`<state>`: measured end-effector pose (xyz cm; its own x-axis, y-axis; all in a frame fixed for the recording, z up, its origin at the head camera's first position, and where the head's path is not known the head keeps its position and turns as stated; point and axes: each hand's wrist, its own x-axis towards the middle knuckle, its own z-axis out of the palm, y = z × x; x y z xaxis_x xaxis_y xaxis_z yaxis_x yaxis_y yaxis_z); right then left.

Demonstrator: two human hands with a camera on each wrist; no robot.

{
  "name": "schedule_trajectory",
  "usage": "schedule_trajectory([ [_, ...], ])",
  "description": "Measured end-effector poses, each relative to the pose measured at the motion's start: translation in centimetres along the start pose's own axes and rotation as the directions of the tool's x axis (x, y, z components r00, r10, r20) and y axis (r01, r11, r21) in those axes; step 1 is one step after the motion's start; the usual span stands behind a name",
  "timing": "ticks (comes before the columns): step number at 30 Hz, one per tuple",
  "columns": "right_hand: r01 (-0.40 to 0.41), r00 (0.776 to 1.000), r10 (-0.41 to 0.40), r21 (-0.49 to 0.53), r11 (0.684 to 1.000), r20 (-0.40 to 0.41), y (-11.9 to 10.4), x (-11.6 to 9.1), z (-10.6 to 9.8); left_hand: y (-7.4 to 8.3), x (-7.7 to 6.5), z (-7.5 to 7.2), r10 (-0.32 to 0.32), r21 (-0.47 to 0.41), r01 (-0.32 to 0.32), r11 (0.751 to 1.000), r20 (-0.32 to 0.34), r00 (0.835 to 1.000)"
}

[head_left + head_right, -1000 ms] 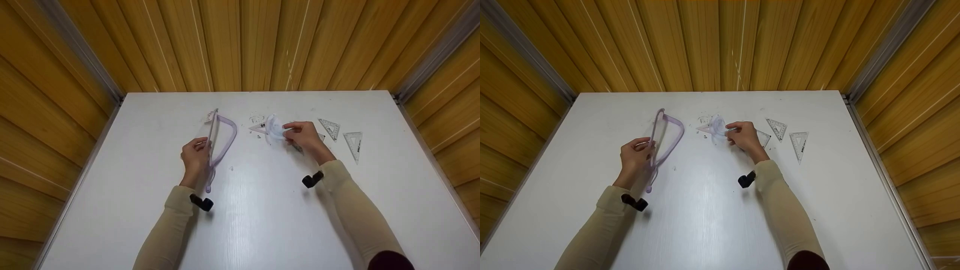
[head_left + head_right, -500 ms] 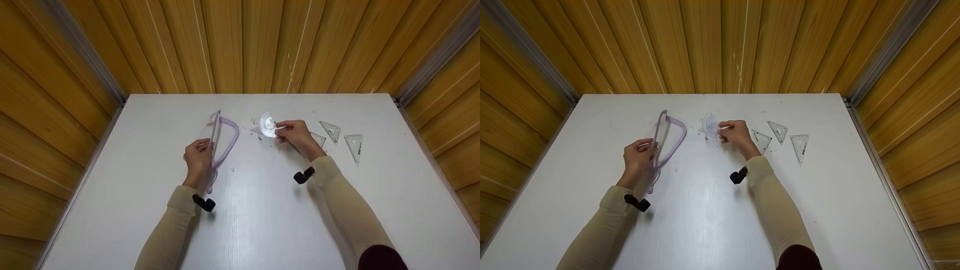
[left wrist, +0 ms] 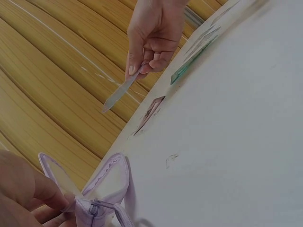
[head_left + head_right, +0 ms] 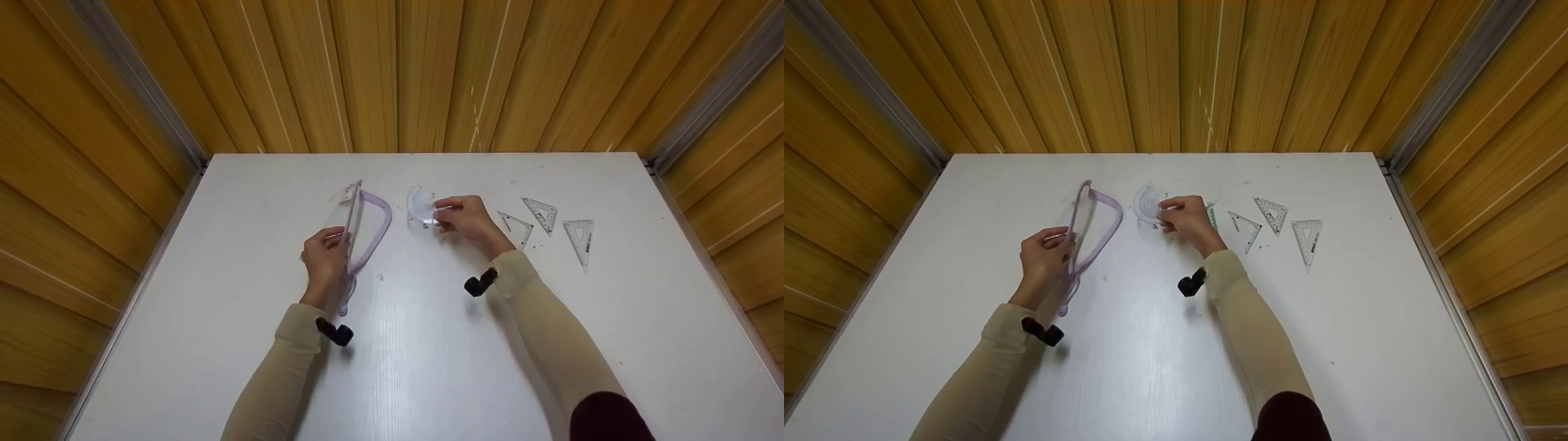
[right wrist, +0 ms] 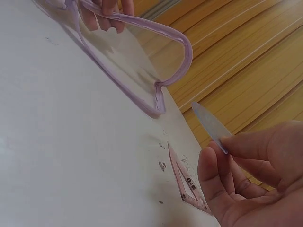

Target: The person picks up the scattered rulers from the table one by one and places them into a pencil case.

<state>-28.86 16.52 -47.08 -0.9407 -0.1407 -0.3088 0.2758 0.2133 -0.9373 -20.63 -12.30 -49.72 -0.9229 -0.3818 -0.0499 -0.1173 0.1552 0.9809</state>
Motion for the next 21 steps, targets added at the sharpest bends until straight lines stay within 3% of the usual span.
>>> schedule_trajectory([
  [7, 0.046, 0.999, -0.048, 0.048, 0.998, 0.023, 0.0, 0.4, 1.4, -0.2, 0.0, 0.0, 0.046, 0.003, -0.046, 0.999, -0.014, 0.999],
  [21, 0.086, 0.993, -0.080, -0.067, 0.994, 0.081, 0.3, 1.7, 4.0, 0.3, -0.5, -0.2, 0.007, -0.023, -0.007, 1.000, 0.002, 1.000],
])
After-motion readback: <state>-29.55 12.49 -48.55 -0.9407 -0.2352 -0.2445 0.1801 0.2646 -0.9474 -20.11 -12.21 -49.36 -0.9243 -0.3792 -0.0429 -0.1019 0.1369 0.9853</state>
